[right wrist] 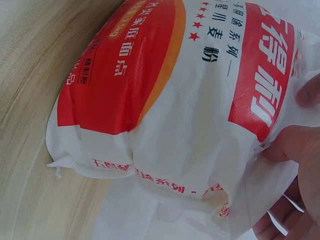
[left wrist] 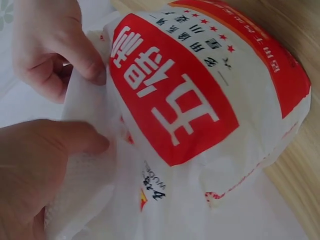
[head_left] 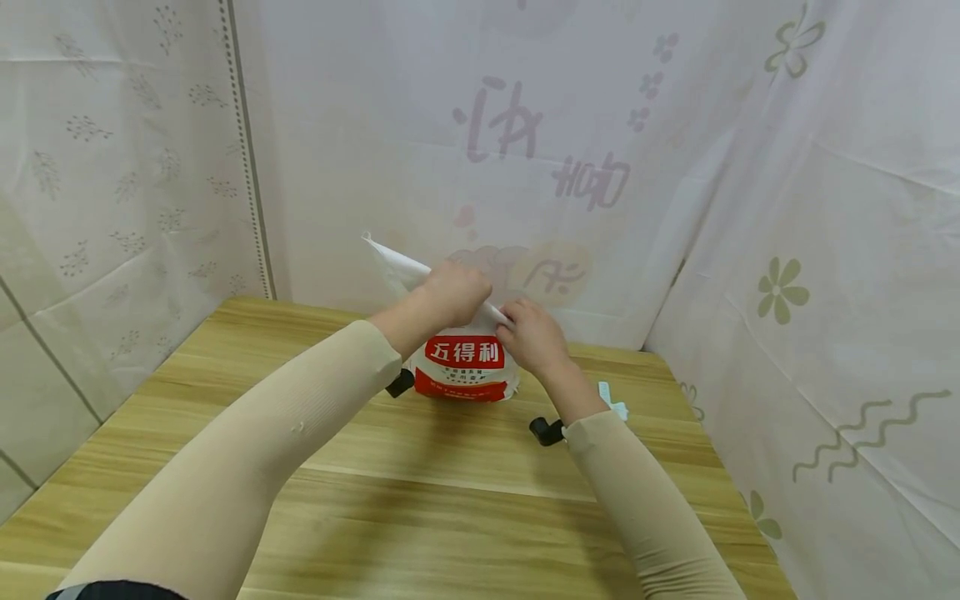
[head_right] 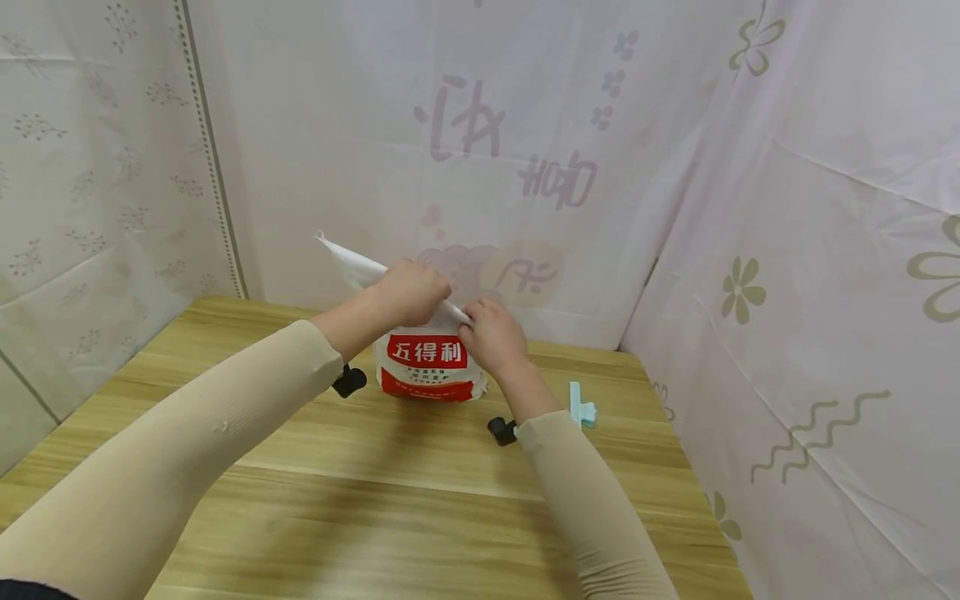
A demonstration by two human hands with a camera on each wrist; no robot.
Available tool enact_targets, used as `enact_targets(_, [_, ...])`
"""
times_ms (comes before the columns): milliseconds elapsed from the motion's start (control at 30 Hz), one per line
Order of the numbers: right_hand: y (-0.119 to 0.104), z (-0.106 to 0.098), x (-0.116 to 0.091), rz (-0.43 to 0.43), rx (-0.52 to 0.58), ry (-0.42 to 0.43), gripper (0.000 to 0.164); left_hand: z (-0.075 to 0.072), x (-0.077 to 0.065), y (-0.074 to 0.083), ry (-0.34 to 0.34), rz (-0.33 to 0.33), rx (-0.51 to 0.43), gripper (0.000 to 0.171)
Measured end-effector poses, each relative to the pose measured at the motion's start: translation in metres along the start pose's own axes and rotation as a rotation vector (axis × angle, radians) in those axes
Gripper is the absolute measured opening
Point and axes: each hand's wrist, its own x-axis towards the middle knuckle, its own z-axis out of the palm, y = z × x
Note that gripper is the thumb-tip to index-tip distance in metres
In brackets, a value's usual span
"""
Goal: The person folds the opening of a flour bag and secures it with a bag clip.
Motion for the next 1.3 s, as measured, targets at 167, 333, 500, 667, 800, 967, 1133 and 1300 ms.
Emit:
enact_targets(167, [0.001,0.003,-0.001,0.005,0.007,0.003,0.013,-0.002,0.001,0.001,-0.016,-0.008,-0.018,0.020])
enact_targets(333, [0.002,0.004,-0.001,0.006,0.020,0.010,0.012,-0.005,-0.001,0.001,-0.008,-0.010,0.000,0.019])
enact_targets(500, [0.004,0.005,-0.001,0.010,0.052,0.008,0.014,-0.008,-0.002,0.001,-0.024,-0.077,-0.029,0.018])
enact_targets(667, [0.013,0.007,-0.004,0.051,0.130,-0.011,0.017,-0.012,-0.003,0.001,-0.019,-0.117,-0.040,0.016])
enact_targets(800, [0.023,0.005,-0.008,0.094,0.168,-0.026,0.018,-0.012,-0.003,-0.004,-0.012,-0.150,-0.067,0.017])
enact_targets(967, [0.034,0.005,-0.011,0.098,0.197,-0.020,0.020,-0.011,-0.002,-0.008,-0.010,-0.171,-0.064,0.020])
enact_targets(1133, [0.040,0.006,-0.012,0.112,0.235,-0.026,0.021,-0.008,-0.001,-0.006,-0.008,-0.150,-0.050,0.022])
enact_targets(1300, [0.043,0.005,-0.017,0.164,0.307,-0.046,0.019,-0.006,-0.003,-0.006,0.009,-0.136,-0.053,0.020])
